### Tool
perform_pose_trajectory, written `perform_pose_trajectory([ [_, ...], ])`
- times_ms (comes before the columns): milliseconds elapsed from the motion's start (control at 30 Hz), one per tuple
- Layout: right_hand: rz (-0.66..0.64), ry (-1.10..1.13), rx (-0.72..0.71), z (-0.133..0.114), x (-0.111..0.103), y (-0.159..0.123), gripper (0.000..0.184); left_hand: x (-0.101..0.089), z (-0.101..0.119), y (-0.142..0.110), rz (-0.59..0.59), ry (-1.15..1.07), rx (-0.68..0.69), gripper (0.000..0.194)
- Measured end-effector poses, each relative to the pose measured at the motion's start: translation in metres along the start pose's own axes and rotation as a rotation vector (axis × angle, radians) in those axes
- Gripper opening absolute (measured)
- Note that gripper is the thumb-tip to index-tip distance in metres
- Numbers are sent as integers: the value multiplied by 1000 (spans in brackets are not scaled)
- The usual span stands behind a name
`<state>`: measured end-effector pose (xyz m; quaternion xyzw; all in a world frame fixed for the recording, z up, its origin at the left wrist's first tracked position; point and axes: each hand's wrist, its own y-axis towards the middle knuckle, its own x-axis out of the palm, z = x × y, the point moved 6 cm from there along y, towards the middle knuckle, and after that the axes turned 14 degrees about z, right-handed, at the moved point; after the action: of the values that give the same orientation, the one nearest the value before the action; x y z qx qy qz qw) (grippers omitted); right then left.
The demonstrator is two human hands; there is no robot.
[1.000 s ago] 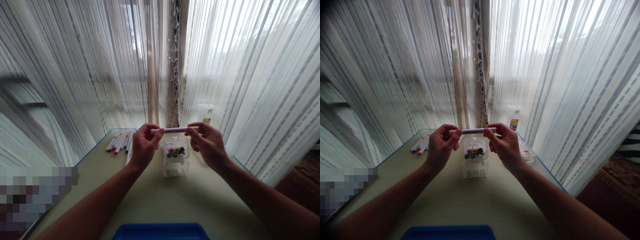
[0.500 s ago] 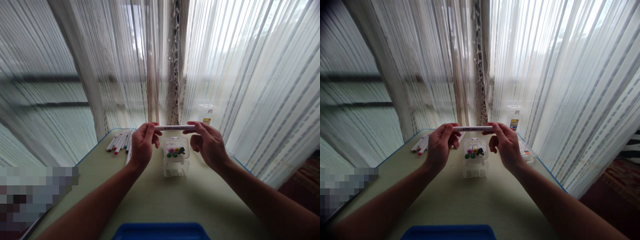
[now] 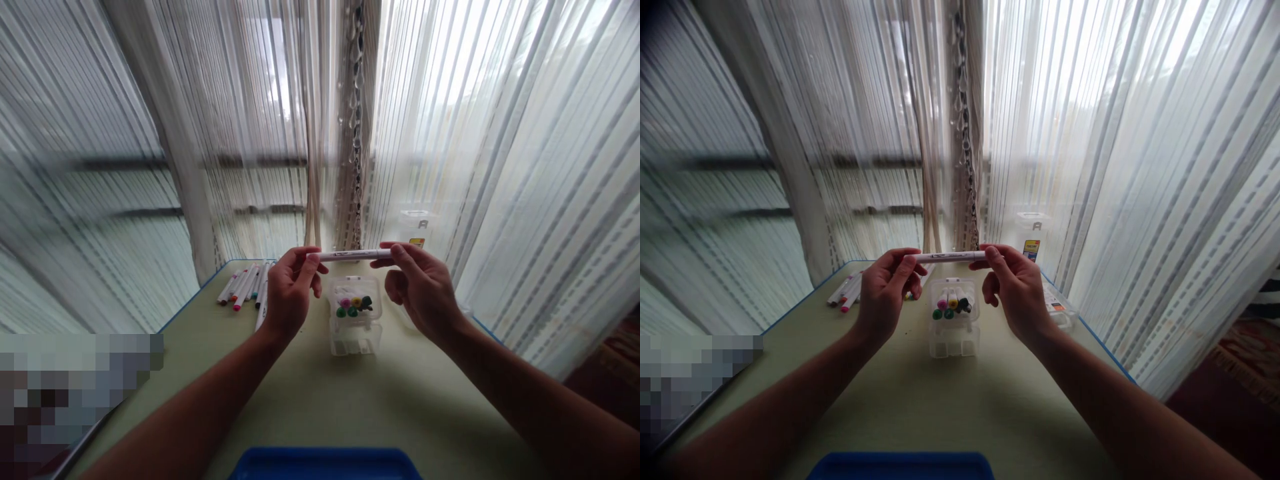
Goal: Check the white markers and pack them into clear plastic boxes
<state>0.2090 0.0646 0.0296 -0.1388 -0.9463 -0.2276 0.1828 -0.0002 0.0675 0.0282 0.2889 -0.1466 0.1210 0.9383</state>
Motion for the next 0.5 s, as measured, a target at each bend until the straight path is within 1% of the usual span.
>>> perform_pose_trajectory([
  [233,-25,-17,-30,1,2,-1,28,-1,1,2,4,21,13,27],
  [500,-45,-61,-51,6,-4,1,28,-1,-4,3,-52,68,2,29],
])
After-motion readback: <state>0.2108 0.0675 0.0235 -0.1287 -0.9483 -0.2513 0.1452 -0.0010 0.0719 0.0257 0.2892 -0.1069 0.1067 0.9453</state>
